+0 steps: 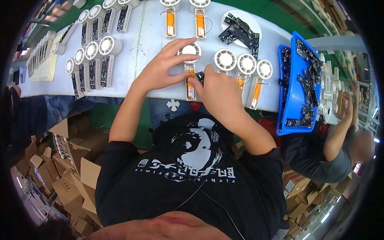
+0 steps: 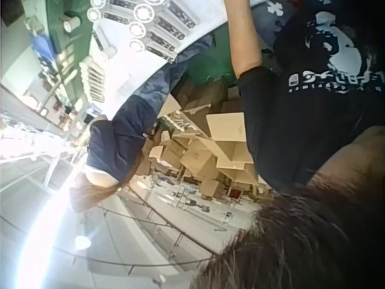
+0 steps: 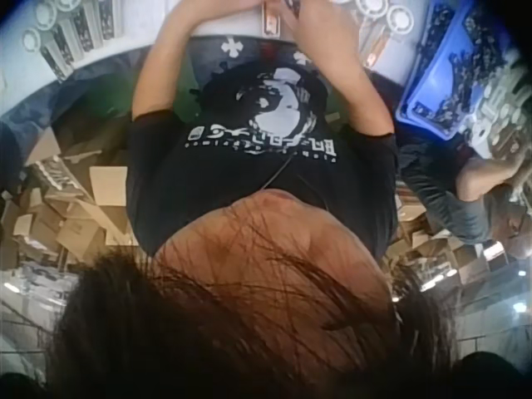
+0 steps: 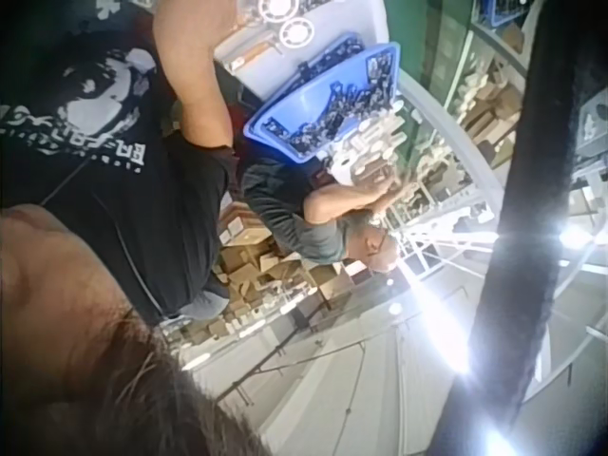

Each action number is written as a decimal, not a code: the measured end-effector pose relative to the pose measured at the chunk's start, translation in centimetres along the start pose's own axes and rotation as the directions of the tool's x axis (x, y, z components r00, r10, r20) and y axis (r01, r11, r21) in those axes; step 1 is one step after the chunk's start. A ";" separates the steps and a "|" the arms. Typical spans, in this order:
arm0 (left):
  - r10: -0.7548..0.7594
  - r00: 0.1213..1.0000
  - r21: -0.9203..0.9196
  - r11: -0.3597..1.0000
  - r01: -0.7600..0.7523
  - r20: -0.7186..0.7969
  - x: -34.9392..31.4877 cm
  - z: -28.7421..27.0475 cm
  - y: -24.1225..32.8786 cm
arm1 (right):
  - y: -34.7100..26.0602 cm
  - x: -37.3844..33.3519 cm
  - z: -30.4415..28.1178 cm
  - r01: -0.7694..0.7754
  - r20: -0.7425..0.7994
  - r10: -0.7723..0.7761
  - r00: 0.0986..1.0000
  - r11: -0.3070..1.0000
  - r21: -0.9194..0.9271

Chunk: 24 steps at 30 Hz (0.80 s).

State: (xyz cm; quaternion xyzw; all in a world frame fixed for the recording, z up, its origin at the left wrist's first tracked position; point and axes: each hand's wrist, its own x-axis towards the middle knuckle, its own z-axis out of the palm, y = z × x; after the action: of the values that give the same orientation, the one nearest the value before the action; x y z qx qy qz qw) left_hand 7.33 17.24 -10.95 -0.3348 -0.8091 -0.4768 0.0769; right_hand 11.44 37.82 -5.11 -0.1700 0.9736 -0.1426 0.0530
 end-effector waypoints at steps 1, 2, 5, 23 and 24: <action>-0.001 1.000 0.007 1.000 0.001 0.001 0.0 0.1 -0.3 | -0.1 -0.1 0.4 -0.001 0.000 0.001 1.000 1.000 -0.001; -0.003 1.000 0.014 1.000 0.003 0.003 0.0 0.2 -0.6 | -0.4 -0.2 0.7 -0.021 -0.013 0.021 1.000 1.000 0.014; -0.004 1.000 0.017 1.000 0.004 0.009 0.0 0.1 -0.5 | -0.7 -0.4 1.1 -0.066 -0.039 0.068 0.997 0.997 0.044; -0.147 0.989 -0.140 0.980 0.143 -0.015 -0.3 0.6 -0.8 | -1.8 -1.3 2.5 -0.094 -0.030 0.096 0.995 0.994 0.046; -0.147 0.989 -0.140 0.980 0.143 -0.014 -0.3 0.6 -0.8 | -2.0 -1.4 2.5 -0.099 -0.022 0.099 0.995 0.995 0.015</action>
State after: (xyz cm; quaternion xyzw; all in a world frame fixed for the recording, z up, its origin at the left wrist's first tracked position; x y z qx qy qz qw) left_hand 7.17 17.32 -11.97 -0.2736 -0.7953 -0.5402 0.0284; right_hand 13.73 35.86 -6.82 -0.1196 0.9804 -0.1486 0.0501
